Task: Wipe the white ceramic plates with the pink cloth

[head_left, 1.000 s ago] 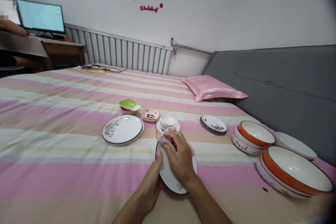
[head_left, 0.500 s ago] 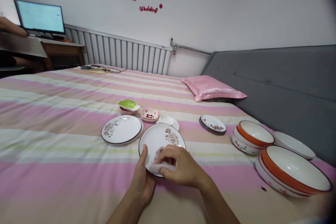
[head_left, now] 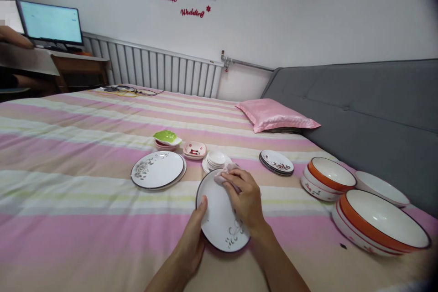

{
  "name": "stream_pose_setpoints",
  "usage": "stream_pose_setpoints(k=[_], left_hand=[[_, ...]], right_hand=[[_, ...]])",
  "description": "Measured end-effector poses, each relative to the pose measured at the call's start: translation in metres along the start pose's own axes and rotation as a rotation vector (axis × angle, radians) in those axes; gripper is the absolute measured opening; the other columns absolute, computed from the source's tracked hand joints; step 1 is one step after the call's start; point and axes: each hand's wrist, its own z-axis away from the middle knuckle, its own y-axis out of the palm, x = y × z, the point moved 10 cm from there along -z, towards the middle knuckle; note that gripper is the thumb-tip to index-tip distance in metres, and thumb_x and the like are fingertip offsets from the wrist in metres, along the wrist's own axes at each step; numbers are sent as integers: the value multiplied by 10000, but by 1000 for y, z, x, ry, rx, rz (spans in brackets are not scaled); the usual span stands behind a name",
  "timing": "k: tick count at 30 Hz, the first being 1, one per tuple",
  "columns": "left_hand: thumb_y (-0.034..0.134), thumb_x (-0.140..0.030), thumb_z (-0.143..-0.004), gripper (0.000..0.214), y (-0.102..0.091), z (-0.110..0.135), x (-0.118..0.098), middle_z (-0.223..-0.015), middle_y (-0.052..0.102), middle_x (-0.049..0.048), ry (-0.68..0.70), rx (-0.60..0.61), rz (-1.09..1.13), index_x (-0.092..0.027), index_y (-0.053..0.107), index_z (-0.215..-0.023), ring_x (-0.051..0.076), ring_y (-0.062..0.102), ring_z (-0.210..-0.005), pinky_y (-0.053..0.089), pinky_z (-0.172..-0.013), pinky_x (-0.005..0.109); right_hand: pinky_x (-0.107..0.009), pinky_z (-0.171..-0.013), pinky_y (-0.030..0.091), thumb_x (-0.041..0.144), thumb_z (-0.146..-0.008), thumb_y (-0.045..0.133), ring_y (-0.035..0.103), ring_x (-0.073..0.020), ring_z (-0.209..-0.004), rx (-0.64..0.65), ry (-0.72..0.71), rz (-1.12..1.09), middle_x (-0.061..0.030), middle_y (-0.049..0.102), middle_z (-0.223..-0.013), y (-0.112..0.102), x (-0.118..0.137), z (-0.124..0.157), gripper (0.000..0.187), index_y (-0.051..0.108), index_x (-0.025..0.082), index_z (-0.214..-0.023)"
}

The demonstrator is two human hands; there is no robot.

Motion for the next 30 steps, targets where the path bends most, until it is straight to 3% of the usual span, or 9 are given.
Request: stream_pose_setpoints(k=[5, 11, 18, 21, 25, 30], left_hand=[[602, -467, -778, 636, 3, -1, 10, -1193, 628, 97, -59, 44, -97, -148, 443, -1304, 252, 502, -1187, 383, -997, 353], [572, -501, -786, 571, 1, -7, 1, -1203, 624, 62, 27, 52, 45, -199, 490, -1263, 231, 496, -1195, 352, -1023, 330], [492, -620, -766, 666, -2, -6, -7, -1146, 648, 123, 25, 42, 149, -108, 556, -1188, 266, 539, -1145, 387, -1008, 359], [506, -563, -793, 606, -7, -5, -21, -1153, 645, 131, 113, -16, 120, -107, 567, -1187, 272, 555, -1125, 416, -987, 370], [537, -481, -813, 529, -15, -5, -37, -1201, 624, 94, 235, -81, 106, -182, 532, -1249, 256, 563, -1119, 442, -968, 371], [561, -481, -795, 563, -19, -3, -39, -1234, 601, 92, 255, -128, 82, -214, 498, -1287, 263, 557, -1125, 452, -958, 384]], right_hand=[[-290, -813, 473, 159, -788, 590, 584, -170, -911, 66, 84, -259, -44, 616, -953, 14, 6, 4, 234, 702, 251, -973], [-262, -787, 470, 131, -727, 645, 602, -153, -868, 425, 56, -440, -20, 645, -916, 40, 33, 10, 268, 720, 274, -942], [-231, -769, 451, 30, -640, 588, 606, -141, -852, 717, -18, -449, 11, 661, -867, 45, 49, 24, 367, 731, 281, -866], [-258, -821, 421, 13, -570, 561, 603, -158, -886, 694, -85, -348, 19, 668, -816, 40, 49, 23, 358, 723, 258, -775], [-343, -911, 343, 30, -527, 573, 576, -195, -930, 549, -104, -134, 33, 662, -740, 29, 31, 12, 283, 683, 252, -664], [-403, -894, 368, 80, -618, 588, 545, -219, -921, 273, 28, -33, -7, 664, -807, 6, -9, -6, 260, 715, 274, -736]])
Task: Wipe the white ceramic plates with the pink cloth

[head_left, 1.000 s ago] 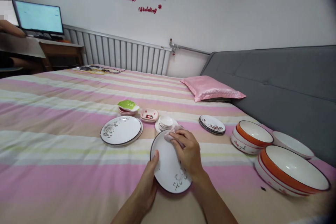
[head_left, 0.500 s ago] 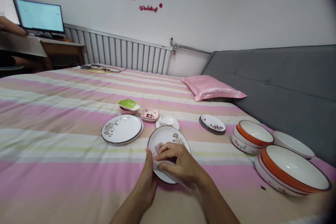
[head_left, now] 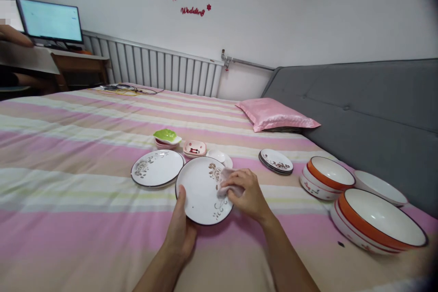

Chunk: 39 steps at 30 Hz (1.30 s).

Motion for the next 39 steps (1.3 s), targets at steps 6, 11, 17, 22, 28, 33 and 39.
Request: stream_pose_setpoints(k=[6, 11, 17, 22, 28, 33, 39], left_hand=[[562, -499, -788, 602, 6, 6, 12, -1243, 590, 113, -114, 44, -47, -170, 496, -1288, 277, 516, -1171, 409, -1000, 394], [578, -467, -791, 609, 16, 14, 28, -1219, 606, 123, -268, 116, -75, -130, 485, -1289, 267, 488, -1199, 367, -1032, 377], [576, -444, -801, 602, 15, 19, 38, -1194, 622, 127, -374, 192, -88, -125, 469, -1300, 260, 491, -1197, 358, -1031, 366], [567, -423, -813, 589, 17, 21, 42, -1175, 632, 138, -411, 244, -75, -112, 464, -1302, 265, 507, -1180, 380, -1011, 371], [572, -407, -814, 609, 21, 19, 39, -1194, 618, 141, -369, 187, -5, -119, 428, -1332, 277, 523, -1160, 385, -1011, 396], [567, -390, -821, 586, 14, 11, 23, -1203, 611, 137, -207, 126, 26, -144, 431, -1335, 285, 535, -1144, 386, -1014, 424], [547, -399, -829, 563, 3, 5, 6, -1205, 614, 115, -45, 24, 89, -195, 431, -1342, 281, 542, -1135, 403, -1004, 419]], right_hand=[[-357, -876, 446, 196, -737, 601, 544, -207, -984, -236, 171, -249, -53, 618, -972, -14, -34, 3, 215, 713, 254, -912], [-327, -908, 441, 238, -789, 586, 555, -189, -1017, -295, 100, -318, -55, 591, -1039, -24, -28, 3, 206, 697, 247, -962], [-359, -986, 393, 302, -852, 535, 521, -201, -1131, 0, 30, -383, -46, 617, -1143, -13, -10, -2, 244, 671, 267, -1052], [-375, -930, 436, 351, -841, 550, 554, -217, -1076, 124, 83, -477, -66, 640, -1077, -3, -11, 0, 233, 708, 236, -968], [-332, -847, 475, 339, -787, 616, 610, -191, -932, 83, 244, -567, -51, 671, -966, 2, -32, 2, 212, 714, 206, -920], [-346, -902, 448, 378, -780, 610, 595, -211, -1017, -41, 341, -618, -53, 669, -1065, 8, -42, 3, 275, 694, 209, -979], [-383, -964, 409, 410, -806, 561, 567, -224, -1081, -185, 373, -627, -54, 638, -1147, 16, -40, 5, 359, 636, 218, -1100]])
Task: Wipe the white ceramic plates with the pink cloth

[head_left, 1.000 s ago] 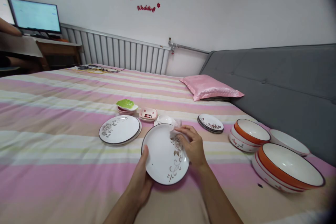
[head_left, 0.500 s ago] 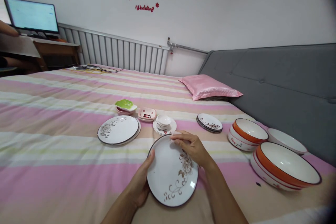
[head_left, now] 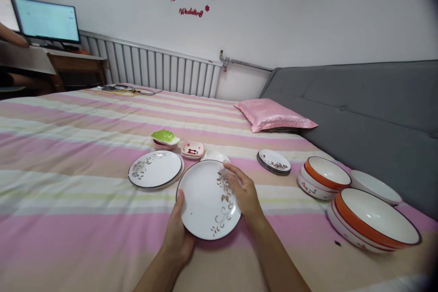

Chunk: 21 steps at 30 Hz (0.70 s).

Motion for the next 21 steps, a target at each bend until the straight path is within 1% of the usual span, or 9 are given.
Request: stream_pose_setpoints(k=[5, 8, 11, 13, 15, 18, 21], left_hand=[[545, -419, -825, 536, -6, -1, -15, -1203, 624, 65, 140, -42, 25, -257, 451, -1327, 251, 540, -1144, 417, -998, 373], [534, -439, -826, 544, -6, -2, -14, -1202, 625, 61, 137, -47, 43, -259, 443, -1332, 243, 551, -1133, 430, -988, 364], [536, -354, -849, 557, -2, 0, -7, -1200, 625, 77, 87, -36, 59, -222, 384, -1369, 229, 566, -1116, 430, -991, 354], [529, -259, -862, 569, 5, 2, -1, -1195, 626, 90, 18, 13, 69, -193, 335, -1393, 221, 569, -1114, 425, -996, 351], [500, -221, -875, 564, 11, 6, 3, -1192, 627, 95, -50, 66, 94, -185, 309, -1405, 222, 563, -1121, 423, -998, 354], [464, -294, -891, 535, 15, 9, 2, -1199, 622, 101, -105, 115, 94, -186, 329, -1397, 239, 541, -1147, 433, -985, 364], [516, -328, -863, 559, 13, 11, 7, -1203, 615, 126, -186, 138, -41, -151, 371, -1373, 272, 523, -1162, 455, -959, 393]], right_hand=[[-397, -1016, 363, 379, -839, 496, 497, -221, -1181, -121, 2, 21, -62, 570, -1250, 11, -2, 15, 395, 558, 220, -1196], [-400, -1034, 347, 331, -843, 464, 446, -212, -1231, -165, 3, 48, -55, 499, -1326, 21, 0, 27, 454, 462, 235, -1287], [-392, -1043, 343, 288, -822, 472, 418, -208, -1254, -199, 0, 56, -58, 451, -1367, 25, 1, 33, 519, 394, 233, -1333], [-381, -1024, 369, 272, -805, 493, 438, -212, -1238, -206, 10, 24, -64, 460, -1358, 21, 0, 30, 530, 403, 223, -1325], [-374, -987, 407, 259, -790, 516, 476, -218, -1202, -200, 23, -24, -60, 497, -1325, 12, -3, 23, 515, 441, 222, -1298], [-374, -922, 457, 248, -775, 542, 535, -224, -1130, -179, 34, -81, -54, 561, -1255, -8, -5, 10, 497, 483, 221, -1267], [-369, -905, 464, 241, -761, 563, 568, -224, -1074, -82, 6, -72, -51, 604, -1196, -20, 1, 0, 460, 537, 215, -1219]])
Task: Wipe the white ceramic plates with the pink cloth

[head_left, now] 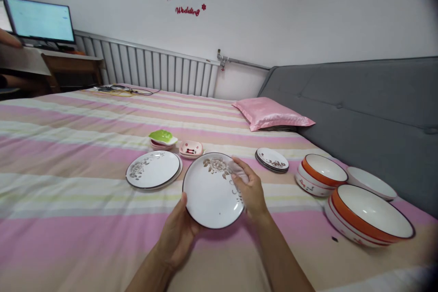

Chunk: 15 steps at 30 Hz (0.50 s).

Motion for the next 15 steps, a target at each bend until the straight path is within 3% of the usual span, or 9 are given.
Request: stream_pose_setpoints(k=[6, 15], left_hand=[[654, -234, -770, 600, -7, -3, 14, -1160, 637, 153, -90, -60, -130, -74, 445, -1309, 268, 542, -1138, 441, -983, 348], [682, -181, -746, 595, -7, -4, -1, -1214, 608, 131, 107, -158, -174, -130, 459, -1295, 251, 565, -1115, 456, -977, 346]], right_hand=[[-343, -845, 486, 293, -749, 602, 600, -220, -986, 172, -21, 111, -48, 640, -1121, 5, 8, -2, 389, 609, 212, -1129], [-340, -920, 430, 388, -841, 513, 557, -214, -1076, 125, -99, 123, -47, 629, -1143, 11, 16, -1, 308, 627, 224, -1076]])
